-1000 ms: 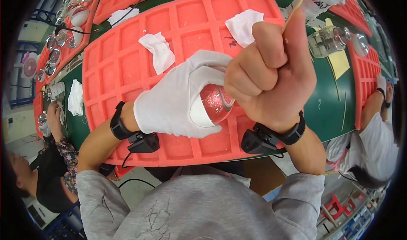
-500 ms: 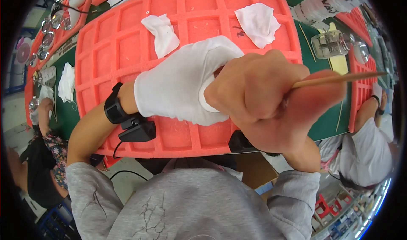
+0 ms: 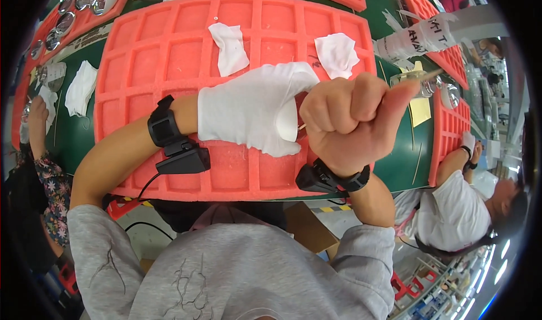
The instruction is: The person uses a wooden stick to scrape around the rim of a glass dome and then wipes the surface with a cloth. They repeat this process on several domes, cleaning the edges and surfaces before placing them back into a tray.
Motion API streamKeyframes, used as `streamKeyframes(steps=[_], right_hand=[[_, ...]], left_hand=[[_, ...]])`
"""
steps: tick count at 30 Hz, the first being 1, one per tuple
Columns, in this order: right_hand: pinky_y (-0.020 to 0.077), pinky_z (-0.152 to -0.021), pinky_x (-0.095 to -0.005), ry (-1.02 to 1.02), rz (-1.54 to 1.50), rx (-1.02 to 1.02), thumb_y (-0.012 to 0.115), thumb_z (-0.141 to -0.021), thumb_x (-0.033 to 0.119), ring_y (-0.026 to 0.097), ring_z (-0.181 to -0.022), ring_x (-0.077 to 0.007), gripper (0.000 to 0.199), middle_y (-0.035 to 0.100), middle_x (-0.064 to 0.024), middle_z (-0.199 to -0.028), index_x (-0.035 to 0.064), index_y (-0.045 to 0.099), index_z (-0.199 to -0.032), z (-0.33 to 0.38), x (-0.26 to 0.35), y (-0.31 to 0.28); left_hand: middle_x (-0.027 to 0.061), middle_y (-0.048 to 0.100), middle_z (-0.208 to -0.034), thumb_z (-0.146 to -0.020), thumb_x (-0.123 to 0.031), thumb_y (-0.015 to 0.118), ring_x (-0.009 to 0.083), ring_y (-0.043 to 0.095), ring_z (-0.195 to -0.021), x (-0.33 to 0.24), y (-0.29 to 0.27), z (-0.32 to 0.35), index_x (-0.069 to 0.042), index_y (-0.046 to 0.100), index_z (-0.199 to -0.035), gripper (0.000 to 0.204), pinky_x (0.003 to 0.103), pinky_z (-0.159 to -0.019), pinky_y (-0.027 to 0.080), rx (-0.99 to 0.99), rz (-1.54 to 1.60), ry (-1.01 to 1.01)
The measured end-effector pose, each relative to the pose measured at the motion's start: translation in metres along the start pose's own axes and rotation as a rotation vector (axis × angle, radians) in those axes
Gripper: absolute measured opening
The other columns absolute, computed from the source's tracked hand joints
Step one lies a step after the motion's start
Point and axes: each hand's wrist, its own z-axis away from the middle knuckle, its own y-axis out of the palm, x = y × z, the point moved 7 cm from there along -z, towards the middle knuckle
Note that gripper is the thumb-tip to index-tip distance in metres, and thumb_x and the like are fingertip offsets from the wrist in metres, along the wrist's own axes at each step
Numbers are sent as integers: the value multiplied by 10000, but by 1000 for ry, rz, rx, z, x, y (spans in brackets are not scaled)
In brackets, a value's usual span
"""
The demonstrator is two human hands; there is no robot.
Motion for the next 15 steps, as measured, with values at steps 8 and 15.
streamKeyframes(steps=[8, 15], right_hand=[[157, -381, -269, -207, 472, 99, 289, -1043, 654, 165, -381, -89, 652, 238, 60, -462, 157, 262, -622, 8, -5, 21], [147, -370, -272, -56, 316, 100, 290, -1047, 649, 164, -377, -90, 656, 246, 54, -459, 155, 260, -616, 4, -3, 14]], left_hand=[[174, 641, -879, -670, -207, 786, 390, 647, -804, 5, 2, 2, -16, 601, -1022, 441, 417, -667, 526, 33, 32, -2], [185, 646, -852, -652, -199, 777, 390, 649, -788, 1, -3, 3, -11, 622, -995, 420, 408, -657, 529, -63, 69, 45]])
